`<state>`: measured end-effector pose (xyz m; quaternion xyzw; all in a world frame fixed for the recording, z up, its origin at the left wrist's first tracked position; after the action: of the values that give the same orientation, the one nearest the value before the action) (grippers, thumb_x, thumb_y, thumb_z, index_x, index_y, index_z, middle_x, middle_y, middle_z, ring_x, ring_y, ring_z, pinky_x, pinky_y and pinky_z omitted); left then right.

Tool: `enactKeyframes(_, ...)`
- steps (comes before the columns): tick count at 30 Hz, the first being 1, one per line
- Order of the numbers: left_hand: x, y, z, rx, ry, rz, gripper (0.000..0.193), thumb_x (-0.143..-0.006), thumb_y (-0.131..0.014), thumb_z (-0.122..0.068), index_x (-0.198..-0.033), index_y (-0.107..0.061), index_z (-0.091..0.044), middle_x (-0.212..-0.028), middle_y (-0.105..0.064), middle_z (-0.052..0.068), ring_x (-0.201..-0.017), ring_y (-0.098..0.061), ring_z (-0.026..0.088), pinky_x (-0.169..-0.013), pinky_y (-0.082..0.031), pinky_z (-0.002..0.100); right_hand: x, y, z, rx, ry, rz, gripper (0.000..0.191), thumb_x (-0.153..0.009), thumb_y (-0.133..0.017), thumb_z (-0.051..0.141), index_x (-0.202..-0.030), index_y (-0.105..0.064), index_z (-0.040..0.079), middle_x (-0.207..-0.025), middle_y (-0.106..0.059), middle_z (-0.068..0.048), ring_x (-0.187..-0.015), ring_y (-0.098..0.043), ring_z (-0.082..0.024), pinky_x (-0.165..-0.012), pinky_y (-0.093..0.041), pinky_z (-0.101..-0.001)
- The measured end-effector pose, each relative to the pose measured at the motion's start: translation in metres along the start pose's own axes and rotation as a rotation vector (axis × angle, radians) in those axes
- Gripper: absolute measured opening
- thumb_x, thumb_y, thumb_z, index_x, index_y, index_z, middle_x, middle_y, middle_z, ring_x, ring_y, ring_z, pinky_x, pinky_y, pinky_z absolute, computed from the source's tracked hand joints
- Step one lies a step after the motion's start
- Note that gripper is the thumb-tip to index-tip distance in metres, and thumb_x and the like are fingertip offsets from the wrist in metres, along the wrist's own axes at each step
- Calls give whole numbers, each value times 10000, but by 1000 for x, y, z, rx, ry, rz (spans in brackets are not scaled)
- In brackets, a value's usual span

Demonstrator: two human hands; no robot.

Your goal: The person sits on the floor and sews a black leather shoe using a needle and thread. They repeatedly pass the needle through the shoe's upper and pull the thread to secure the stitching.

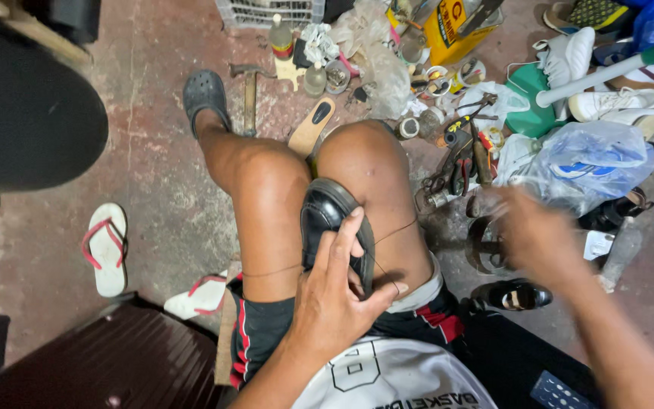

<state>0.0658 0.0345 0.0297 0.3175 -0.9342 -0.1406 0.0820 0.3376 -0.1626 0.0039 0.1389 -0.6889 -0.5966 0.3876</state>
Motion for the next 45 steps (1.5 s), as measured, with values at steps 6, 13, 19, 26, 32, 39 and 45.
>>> enactKeyframes(6,12,11,-4,-18,-321,-149,744,-821,-840,-170,-1475,-499,-73,-1407,-509,180,-882,-690,180,-780,-588,311,47,-40,111,-602,463,-71,363,-957,-583,174,-1314,-608,114,-1040,-727,-110,-829,-730,-229,-717,-575,-382)
enactKeyframes(13,57,40,56,-272,-11,-278,318,-852,-797,-138,-1084,-624,-5,-875,-622,99,-731,-582,200,-637,-491,333,50,3,118,-1296,551,-61,479,-986,-634,219,-1403,-468,50,-1002,-554,-19,-885,-525,-117,-810,-457,-259)
enactKeyframes(19,115,63,149,207,485,-600,564,-933,-753,-137,-621,-284,-104,-610,-310,-63,-574,-266,70,-504,-226,282,36,-21,168,-875,417,-139,717,-759,-921,161,-1353,-530,74,-1044,-745,-48,-895,-707,-61,-720,-603,-227)
enactKeyframes(26,110,105,135,-311,158,-716,167,-975,-688,-68,-982,-536,1,-953,-509,111,-870,-489,235,-799,-429,344,33,-15,175,-886,345,-25,778,-762,-887,212,-1408,-466,111,-1074,-763,-123,-949,-755,-188,-760,-625,-335)
enactKeyframes(32,51,42,56,-368,-128,-320,442,-879,-750,-197,-1270,-631,-29,-1138,-657,157,-1010,-658,347,-826,-537,417,36,31,154,-215,53,415,1129,-784,-824,450,-1684,-162,286,-954,-804,-40,-878,-765,-282,-815,-592,-407)
enactKeyframes(39,50,31,64,-409,-62,-336,311,-895,-782,-215,-726,-572,-61,-775,-573,89,-721,-558,284,-634,-430,408,40,24,156,-406,564,-204,855,-779,-796,446,-1485,-448,111,-1116,-693,-226,-933,-712,-376,-737,-564,-416)
enactKeyframes(45,66,29,77,450,136,-330,243,-1002,-590,-112,-770,-575,-41,-934,-716,136,-655,-537,162,-540,-425,344,29,12,140,-352,196,184,334,-860,-787,381,-1098,-725,155,-907,-749,-92,-806,-719,-240,-734,-564,-382)
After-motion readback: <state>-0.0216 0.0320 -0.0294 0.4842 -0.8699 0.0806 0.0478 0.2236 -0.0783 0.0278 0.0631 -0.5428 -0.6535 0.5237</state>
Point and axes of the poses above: each hand's wrist, its own x-axis away from the middle knuckle, its own y-axis out of the back of the hand, z = x × y, the point moved 2 cm from there along -x, towards the middle knuckle
